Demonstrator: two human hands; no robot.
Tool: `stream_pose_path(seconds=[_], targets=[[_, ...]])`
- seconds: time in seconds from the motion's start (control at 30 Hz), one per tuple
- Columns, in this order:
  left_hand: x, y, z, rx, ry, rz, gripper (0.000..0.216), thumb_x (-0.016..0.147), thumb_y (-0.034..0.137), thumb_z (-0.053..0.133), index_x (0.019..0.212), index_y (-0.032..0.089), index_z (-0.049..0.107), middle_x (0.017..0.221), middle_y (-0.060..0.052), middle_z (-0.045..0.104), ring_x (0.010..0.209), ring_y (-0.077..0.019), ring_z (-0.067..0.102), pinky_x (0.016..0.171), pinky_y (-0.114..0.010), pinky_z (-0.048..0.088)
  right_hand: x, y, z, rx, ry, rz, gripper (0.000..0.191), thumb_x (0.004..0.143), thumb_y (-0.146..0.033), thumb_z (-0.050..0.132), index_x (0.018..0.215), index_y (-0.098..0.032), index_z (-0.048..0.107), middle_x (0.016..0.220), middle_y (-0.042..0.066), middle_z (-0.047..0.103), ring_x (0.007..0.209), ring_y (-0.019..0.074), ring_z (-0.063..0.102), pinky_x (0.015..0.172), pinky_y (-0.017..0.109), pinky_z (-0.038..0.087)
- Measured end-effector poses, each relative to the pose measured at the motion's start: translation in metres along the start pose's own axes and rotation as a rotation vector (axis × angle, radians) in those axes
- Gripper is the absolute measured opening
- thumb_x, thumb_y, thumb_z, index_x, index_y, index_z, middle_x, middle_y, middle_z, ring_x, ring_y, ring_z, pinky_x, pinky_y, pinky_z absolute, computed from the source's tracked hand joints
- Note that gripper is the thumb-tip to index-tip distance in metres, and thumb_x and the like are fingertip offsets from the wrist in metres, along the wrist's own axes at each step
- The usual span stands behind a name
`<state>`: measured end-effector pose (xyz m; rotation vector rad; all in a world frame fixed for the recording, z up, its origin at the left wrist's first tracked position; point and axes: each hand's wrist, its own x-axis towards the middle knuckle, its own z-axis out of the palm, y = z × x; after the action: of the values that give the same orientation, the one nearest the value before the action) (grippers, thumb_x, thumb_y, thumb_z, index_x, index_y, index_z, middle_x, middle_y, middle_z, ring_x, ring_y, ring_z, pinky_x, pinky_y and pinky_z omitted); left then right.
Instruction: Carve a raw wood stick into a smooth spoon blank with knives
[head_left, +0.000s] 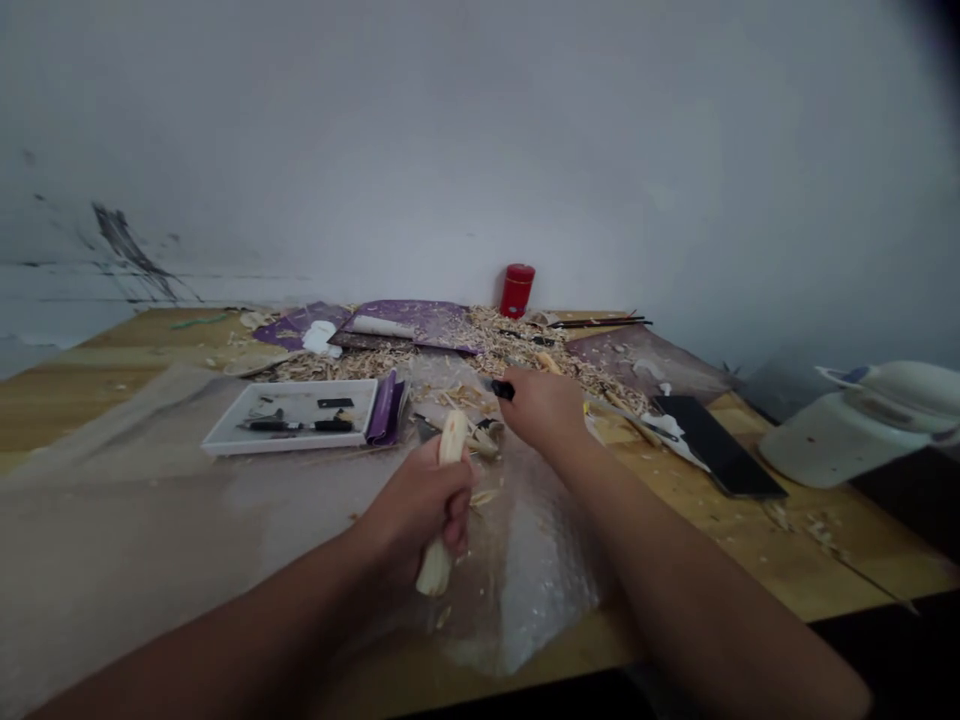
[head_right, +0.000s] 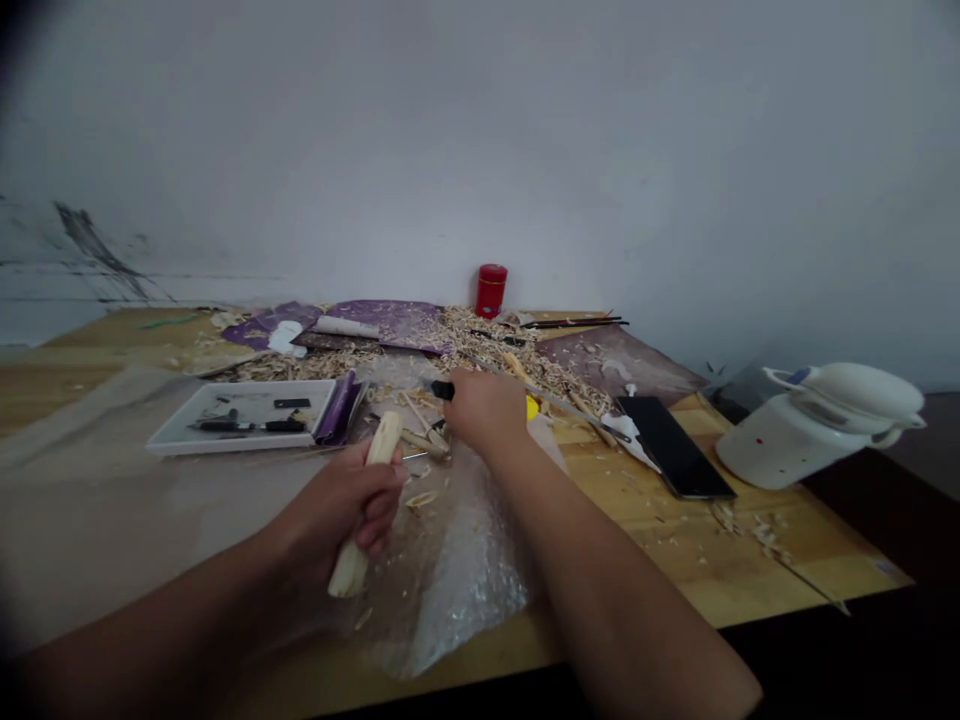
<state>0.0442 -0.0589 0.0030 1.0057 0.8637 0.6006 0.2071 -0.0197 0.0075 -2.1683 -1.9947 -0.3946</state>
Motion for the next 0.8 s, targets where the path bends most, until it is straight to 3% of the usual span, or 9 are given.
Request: stream_pose_path(seconds=[0.17, 0.47, 0.57, 0.7, 0.77, 0.8], targets=[[0.006, -0.004, -0.004, 0.017, 0.027, 0.052, 0.01, 0.068, 0.019, 0.046, 0.07, 0.02, 0.036, 0.037, 0.011, 0.034, 0.026, -0.0042, 0.028, 0.03, -0.018, 0.031, -0.015, -0.022, -0.002, 0.056, -0.029, -0.172, 0.027, 0.077, -0.038, 0.036, 0.086, -0.025, 0.058, 0.077, 0.004, 0.064, 0.071, 0.0181, 0.057, 0.059, 0.026, 0.034], [0.012, -0.006, -0.007, 0.144, 0.127, 0.111, 0.012, 0.069, 0.021, 0.044, 0.062, 0.02, 0.035, 0.037, 0.009, 0.036, 0.026, -0.0048, 0.032, 0.031, -0.017, 0.028, -0.019, -0.034, -0.001, 0.021, -0.094, -0.265, 0.023, 0.076, -0.033, 0.039, 0.085, -0.024, 0.057, 0.078, 0.004, 0.064, 0.071, 0.0182, 0.058, 0.058, 0.027, 0.035], [0.004, -0.007, 0.0, 0.161, 0.107, 0.046, 0.009, 0.066, 0.017, 0.045, 0.062, 0.02, 0.037, 0.037, 0.009, 0.036, 0.026, -0.0048, 0.031, 0.029, -0.017, 0.027, -0.005, -0.021, 0.002, -0.003, -0.083, -0.172, 0.023, 0.075, -0.03, 0.039, 0.087, -0.023, 0.058, 0.079, 0.005, 0.064, 0.073, 0.0187, 0.058, 0.059, 0.027, 0.036], [-0.006, -0.009, 0.01, 0.227, 0.034, -0.048, 0.014, 0.06, 0.012, 0.048, 0.068, 0.02, 0.04, 0.042, 0.008, 0.042, 0.028, -0.006, 0.036, 0.027, -0.016, 0.022, 0.013, 0.01, 0.003, -0.083, -0.071, 0.175, 0.026, 0.076, -0.03, 0.038, 0.085, -0.022, 0.061, 0.079, 0.008, 0.064, 0.072, 0.0213, 0.059, 0.058, 0.028, 0.037], [-0.006, -0.008, 0.008, 0.21, 0.111, 0.035, 0.007, 0.067, 0.017, 0.045, 0.069, 0.02, 0.039, 0.036, 0.01, 0.036, 0.025, -0.0053, 0.029, 0.028, -0.017, 0.024, 0.013, 0.016, 0.0, -0.072, -0.016, 0.182, 0.028, 0.077, -0.033, 0.036, 0.087, -0.023, 0.06, 0.08, 0.007, 0.064, 0.073, 0.0211, 0.059, 0.058, 0.028, 0.037], [-0.004, -0.008, 0.006, 0.188, 0.093, 0.071, 0.005, 0.07, 0.019, 0.043, 0.07, 0.02, 0.039, 0.035, 0.01, 0.035, 0.025, -0.0052, 0.029, 0.029, -0.017, 0.025, 0.01, 0.015, -0.001, -0.06, 0.006, 0.15, 0.029, 0.077, -0.034, 0.035, 0.087, -0.024, 0.06, 0.08, 0.006, 0.064, 0.073, 0.0208, 0.058, 0.057, 0.028, 0.036]])
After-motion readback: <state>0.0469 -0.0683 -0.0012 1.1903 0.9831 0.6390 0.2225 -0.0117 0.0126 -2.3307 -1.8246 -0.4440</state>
